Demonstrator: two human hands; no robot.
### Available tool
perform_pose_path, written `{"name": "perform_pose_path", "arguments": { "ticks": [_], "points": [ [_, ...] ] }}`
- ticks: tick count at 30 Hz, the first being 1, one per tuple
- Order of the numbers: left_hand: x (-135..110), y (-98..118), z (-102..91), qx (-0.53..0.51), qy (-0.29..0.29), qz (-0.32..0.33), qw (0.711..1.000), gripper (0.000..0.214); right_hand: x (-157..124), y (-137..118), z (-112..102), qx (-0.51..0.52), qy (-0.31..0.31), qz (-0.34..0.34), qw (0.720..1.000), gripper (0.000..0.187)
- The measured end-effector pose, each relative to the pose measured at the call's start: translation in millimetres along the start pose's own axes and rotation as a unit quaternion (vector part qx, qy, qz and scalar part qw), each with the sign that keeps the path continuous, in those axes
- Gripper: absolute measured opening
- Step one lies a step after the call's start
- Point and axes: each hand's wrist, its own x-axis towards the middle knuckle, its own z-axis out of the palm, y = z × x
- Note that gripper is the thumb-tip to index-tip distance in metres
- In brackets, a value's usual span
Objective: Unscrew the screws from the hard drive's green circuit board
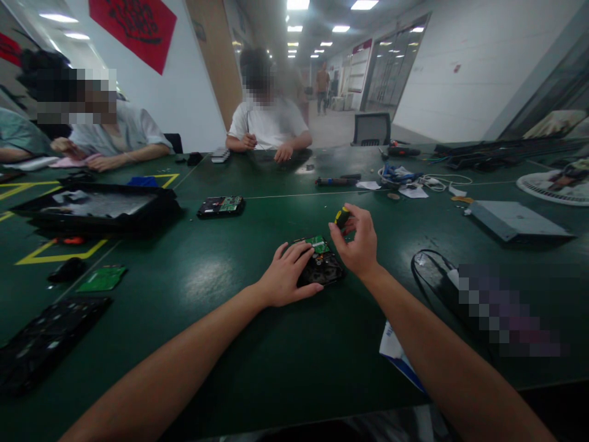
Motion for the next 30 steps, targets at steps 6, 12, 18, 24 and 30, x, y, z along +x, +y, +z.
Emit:
{"name": "perform_pose_path", "arguments": {
  "ticks": [6,12,18,24,30],
  "points": [
    [-0.5,-0.9,0.6,0.0,0.002,0.004,1.0,0.093,-0.3,1.0,0.5,0.011,-0.012,-0.013,1.0,0.056],
    [-0.8,-1.3,1.2,0.002,0.003,0.004,1.0,0.093,-1.4,4.6,2.9,0.008,0.012,-0.013,1.0,0.058],
    [-0.9,-0.7,0.8,-0.004,0.005,0.002,1.0,0.093,-1.8,3.0,3.1,0.019,-0.006,-0.019,1.0,0.058],
    [-0.4,-0.3,0.2,-0.002,0.001,0.0,1.0,0.093,-0.7,1.5,2.7,0.01,0.009,-0.009,1.0,0.065],
    [-0.5,0.4,-0.7,-0.003,0.0,0.001,1.0,0.094,0.2,-3.2,-1.0,0.009,-0.006,-0.024,1.0,0.058]
  ]
}}
